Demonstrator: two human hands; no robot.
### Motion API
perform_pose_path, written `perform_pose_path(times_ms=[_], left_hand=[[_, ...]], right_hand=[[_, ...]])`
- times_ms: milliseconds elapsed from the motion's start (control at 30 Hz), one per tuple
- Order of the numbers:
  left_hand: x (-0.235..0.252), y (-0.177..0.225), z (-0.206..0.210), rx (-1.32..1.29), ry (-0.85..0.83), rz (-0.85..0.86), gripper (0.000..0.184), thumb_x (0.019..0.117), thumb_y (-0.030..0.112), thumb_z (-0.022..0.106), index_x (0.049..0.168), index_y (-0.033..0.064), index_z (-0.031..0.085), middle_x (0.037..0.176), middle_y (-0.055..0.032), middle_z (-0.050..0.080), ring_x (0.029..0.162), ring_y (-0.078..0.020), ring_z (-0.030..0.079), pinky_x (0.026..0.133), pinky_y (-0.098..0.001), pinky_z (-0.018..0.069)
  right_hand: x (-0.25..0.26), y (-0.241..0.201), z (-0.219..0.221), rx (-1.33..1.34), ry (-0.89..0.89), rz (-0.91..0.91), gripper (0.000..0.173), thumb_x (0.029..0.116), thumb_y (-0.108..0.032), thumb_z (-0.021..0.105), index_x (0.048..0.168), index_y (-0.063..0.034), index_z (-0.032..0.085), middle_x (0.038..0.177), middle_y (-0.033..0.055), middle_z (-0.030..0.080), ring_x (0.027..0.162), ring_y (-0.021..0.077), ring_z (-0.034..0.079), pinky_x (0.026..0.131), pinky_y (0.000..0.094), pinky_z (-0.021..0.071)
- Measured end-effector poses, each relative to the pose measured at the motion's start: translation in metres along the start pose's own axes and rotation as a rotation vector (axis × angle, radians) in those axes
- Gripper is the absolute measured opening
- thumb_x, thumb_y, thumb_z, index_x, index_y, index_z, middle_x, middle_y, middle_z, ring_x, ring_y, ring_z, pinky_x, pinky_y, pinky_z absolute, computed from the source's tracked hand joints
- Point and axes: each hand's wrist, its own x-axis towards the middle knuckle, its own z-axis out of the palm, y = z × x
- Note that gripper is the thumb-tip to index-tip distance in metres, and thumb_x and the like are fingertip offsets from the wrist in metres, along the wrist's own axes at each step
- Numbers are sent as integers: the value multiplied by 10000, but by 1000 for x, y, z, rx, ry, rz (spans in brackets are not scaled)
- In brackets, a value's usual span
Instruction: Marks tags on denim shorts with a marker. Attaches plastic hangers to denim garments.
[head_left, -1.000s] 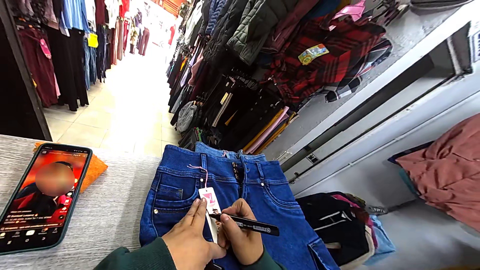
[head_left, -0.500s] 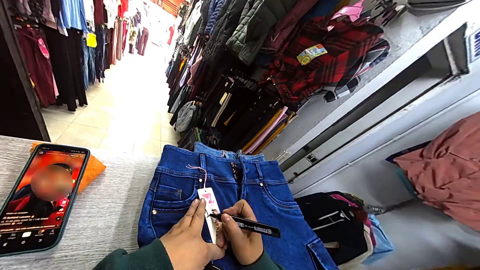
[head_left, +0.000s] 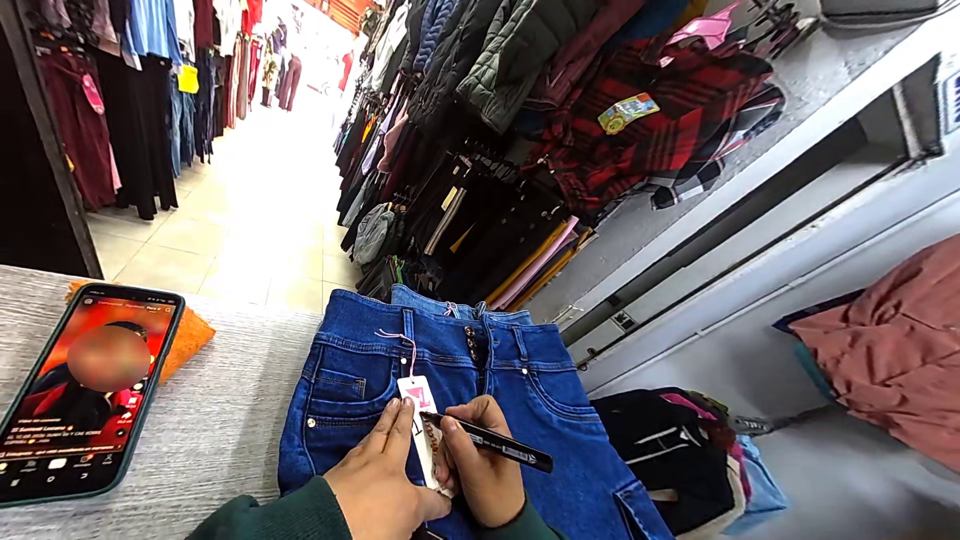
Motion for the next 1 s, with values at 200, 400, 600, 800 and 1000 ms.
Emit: perform_pose_path(times_ms=[200, 400, 600, 800, 1000], left_hand=[[0, 1, -1, -1, -11, -10, 457, 1030, 255, 609, 1483, 265, 558, 1642, -371, -81, 1532, -536, -90, 1240, -558, 167], [1, 0, 0, -17, -1, -13, 444, 1032, 259, 605, 1474, 254, 568, 1643, -370, -70, 1533, -534, -81, 1239, -560, 170], [1, 1, -1, -12, -5, -10, 443, 1034, 249, 601, 1476, 257, 567, 1644, -368, -74, 1532, -536, -84, 1241, -553, 169], [0, 0, 0, -5, 0, -1, 444, 1036, 274, 600, 1477, 245, 566, 1641, -375, -69, 1532, -539, -79, 1243, -549, 166], [0, 1, -2, 3, -12, -10, 443, 1042, 268, 588, 1484, 249, 556, 1645, -367, -77, 1533, -534, -85, 1242, -553, 167]], right_hand=[[-1, 0, -2, 6, -37, -21, 117, 947, -40, 570, 970, -116, 485, 604, -86, 592, 445, 14, 565, 425, 188, 501], [-3, -3, -2, 3, -12, 11, 111, 937, -18, 544, 963, -107, 482, 593, -61, 606, 437, 40, 583, 422, 208, 516], [-4, -4, -2, 1, 20, 15, 111, 931, -11, 533, 953, -105, 478, 579, -52, 611, 432, 58, 597, 423, 221, 532], [-3, -3, -1, -7, 21, -4, 118, 939, -9, 540, 967, -103, 474, 577, -59, 608, 431, 47, 593, 417, 213, 526], [-2, -1, -2, 12, -28, -26, 138, 947, -18, 571, 981, -113, 475, 604, -74, 613, 451, 29, 593, 432, 198, 523]])
